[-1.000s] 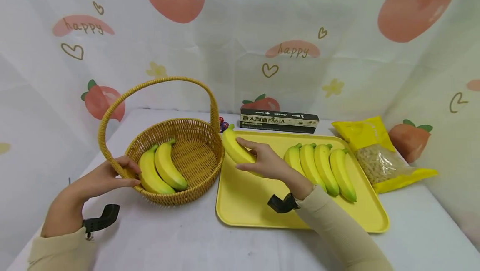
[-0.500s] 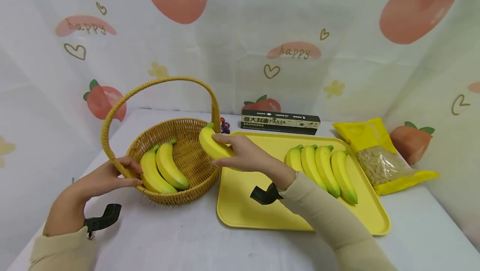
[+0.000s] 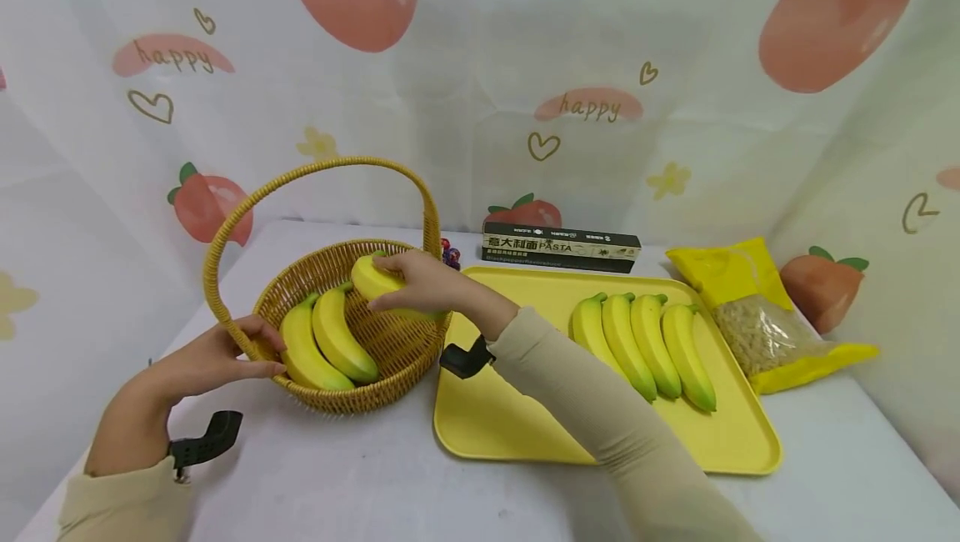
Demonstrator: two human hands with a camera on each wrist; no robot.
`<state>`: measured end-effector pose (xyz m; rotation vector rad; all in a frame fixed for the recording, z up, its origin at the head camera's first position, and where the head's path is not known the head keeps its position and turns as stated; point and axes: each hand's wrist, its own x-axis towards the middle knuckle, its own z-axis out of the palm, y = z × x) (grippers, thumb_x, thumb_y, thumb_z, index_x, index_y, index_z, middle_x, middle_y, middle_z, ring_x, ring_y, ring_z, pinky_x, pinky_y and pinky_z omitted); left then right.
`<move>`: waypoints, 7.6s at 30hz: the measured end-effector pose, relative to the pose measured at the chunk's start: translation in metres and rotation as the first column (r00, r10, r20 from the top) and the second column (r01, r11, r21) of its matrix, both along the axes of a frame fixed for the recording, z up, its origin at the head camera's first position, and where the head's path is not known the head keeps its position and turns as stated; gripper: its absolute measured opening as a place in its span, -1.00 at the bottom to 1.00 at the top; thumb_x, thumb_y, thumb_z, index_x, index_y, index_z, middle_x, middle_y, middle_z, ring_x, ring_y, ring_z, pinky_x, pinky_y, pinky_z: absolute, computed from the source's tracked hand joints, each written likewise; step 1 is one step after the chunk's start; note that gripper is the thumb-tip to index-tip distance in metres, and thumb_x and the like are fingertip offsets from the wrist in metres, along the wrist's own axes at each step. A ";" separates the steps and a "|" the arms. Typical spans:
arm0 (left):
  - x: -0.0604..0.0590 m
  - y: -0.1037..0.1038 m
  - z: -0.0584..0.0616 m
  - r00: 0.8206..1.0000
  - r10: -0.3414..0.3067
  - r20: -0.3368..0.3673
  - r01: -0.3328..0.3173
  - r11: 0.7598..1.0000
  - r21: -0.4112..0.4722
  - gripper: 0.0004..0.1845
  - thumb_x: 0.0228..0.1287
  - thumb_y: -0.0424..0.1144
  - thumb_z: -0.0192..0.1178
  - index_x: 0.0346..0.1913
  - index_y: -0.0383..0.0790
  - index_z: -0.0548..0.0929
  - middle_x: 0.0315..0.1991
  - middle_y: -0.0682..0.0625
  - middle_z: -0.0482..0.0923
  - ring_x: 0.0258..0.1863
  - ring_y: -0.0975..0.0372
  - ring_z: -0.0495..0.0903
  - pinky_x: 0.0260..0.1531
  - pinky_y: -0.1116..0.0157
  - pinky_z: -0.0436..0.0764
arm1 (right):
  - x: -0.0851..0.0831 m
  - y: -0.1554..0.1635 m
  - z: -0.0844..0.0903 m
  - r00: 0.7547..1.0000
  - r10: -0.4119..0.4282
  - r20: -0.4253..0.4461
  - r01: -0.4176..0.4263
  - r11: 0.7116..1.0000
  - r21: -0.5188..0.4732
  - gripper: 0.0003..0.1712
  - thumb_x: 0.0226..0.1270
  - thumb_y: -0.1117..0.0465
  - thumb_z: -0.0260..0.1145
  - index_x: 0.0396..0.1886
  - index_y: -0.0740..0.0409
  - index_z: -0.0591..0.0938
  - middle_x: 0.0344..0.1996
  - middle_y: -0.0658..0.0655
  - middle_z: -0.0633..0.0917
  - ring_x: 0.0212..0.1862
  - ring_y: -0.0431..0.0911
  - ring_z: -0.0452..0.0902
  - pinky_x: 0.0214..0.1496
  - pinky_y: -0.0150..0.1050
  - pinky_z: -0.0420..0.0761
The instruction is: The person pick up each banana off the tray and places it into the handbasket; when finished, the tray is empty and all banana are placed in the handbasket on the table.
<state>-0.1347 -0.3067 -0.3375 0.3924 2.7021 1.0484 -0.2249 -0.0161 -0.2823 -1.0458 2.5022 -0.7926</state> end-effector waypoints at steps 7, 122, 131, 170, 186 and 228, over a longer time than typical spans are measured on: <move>-0.001 0.001 -0.001 1.000 0.000 -0.003 0.000 1.000 -0.003 -0.70 0.13 -0.17 0.29 -0.14 -0.25 0.55 -0.22 -0.04 0.54 -0.26 0.44 0.42 -0.29 0.43 0.49 | -0.016 -0.023 -0.010 0.998 -0.020 0.065 0.019 1.000 0.010 -0.25 0.27 0.01 0.26 0.38 0.15 0.24 -0.01 0.12 0.58 -0.43 -0.20 0.28 -0.37 -0.46 0.28; -0.001 -0.003 -0.007 0.998 -0.014 -0.058 0.015 1.000 0.005 -0.75 0.13 -0.22 0.30 -0.17 -0.23 0.55 -0.22 -0.01 0.52 -0.26 0.44 0.41 -0.30 0.45 0.48 | 0.054 0.217 -0.112 0.881 -0.473 0.030 0.471 0.867 -0.165 -0.14 0.20 0.42 0.24 0.39 0.47 0.00 0.42 0.45 -0.04 0.43 0.31 -0.17 0.38 0.18 0.05; -0.002 -0.003 -0.007 0.998 -0.011 -0.059 0.011 1.000 -0.007 -0.76 0.13 -0.21 0.30 -0.17 -0.22 0.55 -0.21 0.00 0.52 -0.26 0.46 0.40 -0.29 0.45 0.48 | 0.052 0.218 -0.117 0.882 -0.468 0.048 0.470 0.870 -0.146 -0.05 0.18 0.32 0.32 0.41 0.44 -0.04 0.43 0.43 -0.10 0.44 0.31 -0.23 0.39 0.19 -0.02; -0.001 0.000 -0.004 0.999 0.009 -0.036 -0.010 0.999 -0.035 -0.71 0.14 -0.18 0.29 -0.11 -0.23 0.56 -0.18 -0.01 0.52 -0.25 0.46 0.39 -0.28 0.44 0.47 | 0.044 0.170 -0.053 0.976 -0.211 -0.048 0.198 0.960 -0.199 -0.12 0.19 0.34 0.29 0.42 0.34 0.04 0.45 0.30 0.01 0.45 0.20 -0.07 0.37 0.12 0.15; 0.001 -0.004 -0.001 1.000 0.023 -0.011 -0.023 0.999 -0.037 -0.36 0.14 -0.11 0.29 0.26 -0.22 0.35 0.19 -0.27 0.36 0.11 0.12 0.37 -0.03 0.07 0.51 | 0.050 0.113 -0.027 0.999 0.034 -0.011 -0.035 0.987 -0.154 -0.14 0.21 0.30 0.30 0.41 0.32 0.07 0.44 0.25 0.05 0.47 0.04 -0.06 0.40 -0.06 0.17; 0.002 -0.002 0.001 0.995 0.033 0.096 -0.036 0.999 0.023 0.11 0.17 -0.14 0.27 0.44 0.05 -0.44 0.45 -0.34 -0.44 0.27 -0.46 -0.02 0.06 -0.36 0.18 | -0.006 -0.082 -0.019 0.962 0.118 0.247 -0.133 0.990 0.045 -0.16 0.20 0.09 0.33 0.42 0.12 0.18 0.38 -0.01 0.30 0.08 -0.30 0.35 0.03 -0.53 0.34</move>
